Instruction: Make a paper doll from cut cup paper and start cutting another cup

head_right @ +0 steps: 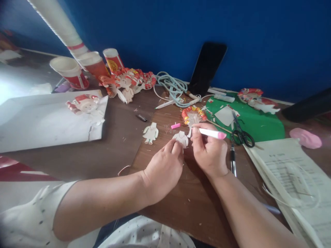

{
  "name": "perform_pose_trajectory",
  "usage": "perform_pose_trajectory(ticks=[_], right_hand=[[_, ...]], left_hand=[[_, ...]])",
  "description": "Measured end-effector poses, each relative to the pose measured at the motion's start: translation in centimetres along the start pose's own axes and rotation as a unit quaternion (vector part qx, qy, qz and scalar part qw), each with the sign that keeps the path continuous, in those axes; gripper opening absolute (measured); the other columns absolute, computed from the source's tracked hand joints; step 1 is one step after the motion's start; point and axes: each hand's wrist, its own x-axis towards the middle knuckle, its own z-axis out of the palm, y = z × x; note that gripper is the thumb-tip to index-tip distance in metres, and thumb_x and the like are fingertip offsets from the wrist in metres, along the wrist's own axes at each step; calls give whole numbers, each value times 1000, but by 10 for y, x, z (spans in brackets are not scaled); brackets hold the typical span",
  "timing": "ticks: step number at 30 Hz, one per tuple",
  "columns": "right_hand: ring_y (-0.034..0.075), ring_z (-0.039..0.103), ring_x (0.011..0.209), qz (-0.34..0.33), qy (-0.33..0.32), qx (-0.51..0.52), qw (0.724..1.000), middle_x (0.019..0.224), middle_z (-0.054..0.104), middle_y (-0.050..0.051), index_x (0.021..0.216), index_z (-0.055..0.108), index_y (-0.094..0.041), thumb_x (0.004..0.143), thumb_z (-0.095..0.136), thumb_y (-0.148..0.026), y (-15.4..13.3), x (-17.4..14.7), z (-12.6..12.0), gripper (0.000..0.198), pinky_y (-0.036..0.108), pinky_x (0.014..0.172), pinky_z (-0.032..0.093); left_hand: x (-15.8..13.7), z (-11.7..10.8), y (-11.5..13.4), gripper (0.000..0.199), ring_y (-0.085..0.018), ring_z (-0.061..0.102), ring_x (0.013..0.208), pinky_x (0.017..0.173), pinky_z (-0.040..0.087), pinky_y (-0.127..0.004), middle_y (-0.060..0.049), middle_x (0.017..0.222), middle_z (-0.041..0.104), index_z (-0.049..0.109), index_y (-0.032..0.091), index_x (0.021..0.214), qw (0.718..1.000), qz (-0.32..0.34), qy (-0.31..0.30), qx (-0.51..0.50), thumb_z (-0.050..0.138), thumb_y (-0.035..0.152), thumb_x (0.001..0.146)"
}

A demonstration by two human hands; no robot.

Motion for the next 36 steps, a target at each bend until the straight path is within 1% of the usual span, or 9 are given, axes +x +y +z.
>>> perform_pose_trajectory(ticks=[3, 7, 10, 13, 15, 18, 26, 32, 36], right_hand=[[16, 65, 57, -1, 11, 9, 1000, 76, 70, 5, 112, 61, -19, 94, 47, -40, -1, -2, -3, 30, 28, 58, 52], [20, 69, 75, -21, -15, -92, 995, 92, 73, 6, 108, 63, -23, 89, 53, -35, -1, -2, -9, 25, 30, 68, 51], [23, 69, 76, -21, -63, -175, 982, 91, 74, 5, 106, 63, -24, 86, 56, -37, 0, -2, -14, 25, 31, 63, 47], [24, 68, 70, -15, -117, -209, 971, 83, 73, 4, 105, 62, -25, 86, 54, -42, 0, -2, -16, 27, 30, 55, 42], [24, 68, 68, -13, -131, -209, 969, 82, 73, 3, 104, 60, -26, 86, 53, -45, 0, -3, -16, 27, 29, 53, 39], [23, 68, 67, -10, -138, -195, 971, 79, 73, 2, 103, 59, -26, 86, 53, -45, -1, -5, -15, 26, 28, 52, 38], [23, 70, 72, -13, -136, -181, 974, 84, 74, 2, 108, 56, -26, 85, 55, -42, -1, -6, -11, 28, 28, 55, 40], [23, 70, 72, -2, -139, -183, 973, 87, 75, 1, 109, 53, -26, 84, 57, -41, -3, -6, -12, 29, 28, 52, 39], [23, 71, 75, 14, -136, -147, 980, 86, 75, 2, 105, 55, -26, 83, 59, -40, -4, -5, -12, 26, 28, 55, 42]], left_hand=[[0, -1, -1, 37, -28, 50, 122, 97, 45, -34, -19, 123, 58, 65, 7, 118, 1000, -1, -3, -5, 41, 20, 92], [0, -3, -2, 34, -27, 53, 116, 95, 45, -36, -19, 115, 60, 68, 7, 112, 1000, 15, -8, 12, 43, 18, 91], [0, -4, -2, 33, -27, 53, 113, 93, 45, -36, -19, 113, 60, 69, 7, 108, 999, 30, -9, 26, 44, 18, 90], [-1, -5, -1, 35, -25, 52, 113, 97, 43, -36, -19, 113, 59, 66, 5, 113, 998, 32, -11, 44, 42, 17, 90], [-1, -6, -1, 37, -24, 52, 113, 98, 43, -36, -19, 113, 59, 64, 5, 116, 998, 33, -12, 52, 40, 17, 91], [-1, -6, -1, 36, -24, 53, 111, 94, 45, -34, -18, 112, 60, 64, 5, 115, 998, 30, -12, 48, 39, 17, 91], [-2, -5, -1, 36, -26, 54, 111, 94, 44, -34, -17, 110, 60, 64, 3, 115, 998, 34, -4, 54, 41, 17, 90], [-2, -4, -1, 33, -26, 55, 107, 84, 47, -32, -18, 106, 60, 66, 4, 108, 998, 32, 6, 46, 42, 17, 90], [-2, -4, -1, 32, -27, 54, 109, 83, 47, -32, -18, 105, 61, 67, 4, 105, 999, 35, 7, 40, 43, 17, 90]])
